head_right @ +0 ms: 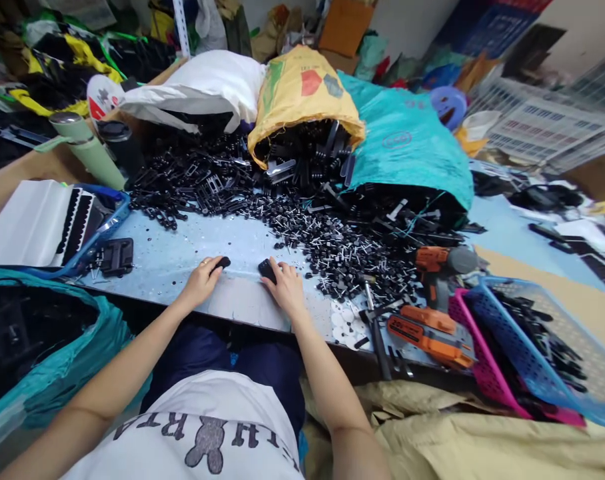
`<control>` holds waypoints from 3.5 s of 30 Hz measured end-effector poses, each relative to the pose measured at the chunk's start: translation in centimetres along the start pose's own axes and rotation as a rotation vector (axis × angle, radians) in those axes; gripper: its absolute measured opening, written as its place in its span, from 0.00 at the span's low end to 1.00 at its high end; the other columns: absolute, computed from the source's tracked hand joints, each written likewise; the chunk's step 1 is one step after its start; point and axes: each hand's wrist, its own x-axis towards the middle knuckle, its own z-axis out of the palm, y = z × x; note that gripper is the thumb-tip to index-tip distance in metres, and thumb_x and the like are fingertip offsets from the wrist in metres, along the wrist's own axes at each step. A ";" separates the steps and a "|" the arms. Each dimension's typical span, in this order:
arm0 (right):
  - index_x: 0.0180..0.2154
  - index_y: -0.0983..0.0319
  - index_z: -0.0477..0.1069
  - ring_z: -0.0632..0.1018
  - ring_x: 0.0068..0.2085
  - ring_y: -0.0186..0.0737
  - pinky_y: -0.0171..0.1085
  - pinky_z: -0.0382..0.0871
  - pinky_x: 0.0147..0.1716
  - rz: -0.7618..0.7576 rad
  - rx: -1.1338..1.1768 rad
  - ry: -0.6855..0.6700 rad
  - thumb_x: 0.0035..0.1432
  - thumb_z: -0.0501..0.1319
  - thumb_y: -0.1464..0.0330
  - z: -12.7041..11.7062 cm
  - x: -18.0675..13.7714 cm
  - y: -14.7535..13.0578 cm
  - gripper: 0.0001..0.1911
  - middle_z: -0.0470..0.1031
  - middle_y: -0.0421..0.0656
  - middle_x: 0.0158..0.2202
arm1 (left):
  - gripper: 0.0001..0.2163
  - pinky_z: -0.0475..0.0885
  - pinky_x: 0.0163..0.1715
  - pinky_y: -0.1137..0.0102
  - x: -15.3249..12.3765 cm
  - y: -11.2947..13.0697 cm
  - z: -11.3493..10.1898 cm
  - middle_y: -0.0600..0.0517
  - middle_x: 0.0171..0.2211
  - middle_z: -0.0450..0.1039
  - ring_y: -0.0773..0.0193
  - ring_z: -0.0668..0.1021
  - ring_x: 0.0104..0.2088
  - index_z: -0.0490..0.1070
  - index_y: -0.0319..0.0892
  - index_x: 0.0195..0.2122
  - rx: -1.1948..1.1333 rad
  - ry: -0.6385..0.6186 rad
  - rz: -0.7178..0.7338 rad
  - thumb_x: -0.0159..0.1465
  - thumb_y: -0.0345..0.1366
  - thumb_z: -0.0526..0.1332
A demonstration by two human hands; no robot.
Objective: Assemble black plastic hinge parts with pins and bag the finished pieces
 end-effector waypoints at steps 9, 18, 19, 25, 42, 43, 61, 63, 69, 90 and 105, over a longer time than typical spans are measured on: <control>0.64 0.57 0.47 0.75 0.35 0.41 0.42 0.71 0.34 0.077 0.911 -0.065 0.62 0.46 0.54 -0.4 -1.3 -1.4 0.31 0.70 0.49 0.47 | 0.18 0.70 0.22 0.74 -1.2 4.7 3.1 0.47 0.39 0.72 0.75 0.69 0.18 0.67 0.39 0.53 -0.503 -0.106 -0.146 0.65 0.40 0.52; 0.60 0.56 0.57 0.72 0.28 0.31 0.33 0.71 0.25 0.002 1.462 -0.183 0.57 0.57 0.58 -2.0 -2.7 -2.1 0.30 0.71 0.41 0.34 | 0.16 0.71 0.42 0.68 -0.6 7.5 1.6 0.47 0.39 0.73 0.63 0.75 0.40 0.68 0.41 0.53 -0.292 -0.095 0.028 0.64 0.35 0.53; 0.60 0.55 0.58 0.70 0.27 0.30 0.33 0.70 0.26 -0.040 1.379 -0.182 0.57 0.58 0.59 -2.2 -2.7 -1.5 0.30 0.71 0.40 0.33 | 0.16 0.70 0.43 0.67 -0.5 7.6 1.3 0.47 0.39 0.73 0.62 0.75 0.41 0.68 0.41 0.53 -0.251 -0.119 0.059 0.65 0.35 0.53; 0.60 0.56 0.59 0.69 0.25 0.28 0.32 0.70 0.26 -0.212 1.103 -0.218 0.59 0.57 0.59 -3.5 -2.7 0.3 0.28 0.71 0.40 0.33 | 0.16 0.70 0.41 0.68 -0.5 8.0 1.1 0.47 0.38 0.72 0.63 0.75 0.40 0.67 0.40 0.53 -0.201 -0.125 0.137 0.66 0.36 0.51; 0.64 0.54 0.48 0.70 0.24 0.31 0.35 0.70 0.28 -0.200 1.103 -0.087 0.63 0.50 0.57 -1.3 -2.7 -2.0 0.29 0.72 0.39 0.32 | 0.16 0.71 0.43 0.66 0.3 7.4 3.3 0.45 0.41 0.72 0.63 0.75 0.41 0.67 0.41 0.51 -0.282 0.053 0.145 0.67 0.37 0.48; 0.63 0.55 0.50 0.72 0.26 0.32 0.36 0.71 0.31 -0.232 1.023 -0.125 0.63 0.50 0.57 -1.3 -2.1 -1.5 0.29 0.73 0.41 0.34 | 0.16 0.71 0.43 0.65 -0.1 7.1 3.8 0.45 0.41 0.72 0.62 0.75 0.42 0.67 0.40 0.52 -0.268 0.067 0.073 0.67 0.37 0.47; 0.44 0.71 0.71 0.70 0.49 0.49 0.48 0.58 0.47 0.419 -0.325 -0.080 0.59 0.46 0.79 -9.2 16.9 22.8 0.18 0.73 0.61 0.45 | 0.16 0.63 0.49 0.58 1.2 7.0 3.1 0.48 0.39 0.74 0.59 0.74 0.41 0.66 0.44 0.51 0.444 -0.443 0.300 0.63 0.27 0.51; 0.46 0.70 0.69 0.70 0.48 0.48 0.48 0.57 0.46 0.389 -0.325 -0.095 0.60 0.46 0.77 -9.7 16.6 23.5 0.18 0.73 0.60 0.45 | 0.16 0.64 0.46 0.60 0.8 6.9 2.5 0.47 0.39 0.73 0.58 0.74 0.40 0.66 0.43 0.51 0.480 -0.434 0.294 0.63 0.27 0.51; 0.56 0.62 0.61 0.68 0.49 0.45 0.44 0.55 0.49 -0.012 -0.259 0.064 0.64 0.48 0.67 -11.5 11.8 20.7 0.19 0.68 0.51 0.51 | 0.15 0.65 0.42 0.61 0.2 6.4 2.5 0.45 0.39 0.73 0.56 0.73 0.41 0.66 0.40 0.50 0.514 -0.450 0.249 0.64 0.28 0.50; 0.40 0.61 0.67 0.73 0.35 0.39 0.36 0.54 0.31 -0.404 -0.277 -0.169 0.66 0.43 0.56 -5.8 -6.9 2.2 0.20 0.72 0.46 0.35 | 0.30 0.68 0.40 0.62 0.4 6.8 4.7 0.45 0.43 0.70 0.52 0.74 0.43 0.59 0.41 0.49 0.232 -0.484 0.382 0.52 0.56 0.61; 0.36 0.62 0.68 0.70 0.33 0.38 0.37 0.50 0.30 -0.504 -0.267 -0.045 0.65 0.49 0.57 -6.1 -5.9 2.9 0.17 0.72 0.44 0.32 | 0.25 0.69 0.39 0.64 0.2 6.5 5.1 0.46 0.40 0.72 0.54 0.75 0.41 0.63 0.41 0.46 0.217 -0.487 0.379 0.56 0.55 0.58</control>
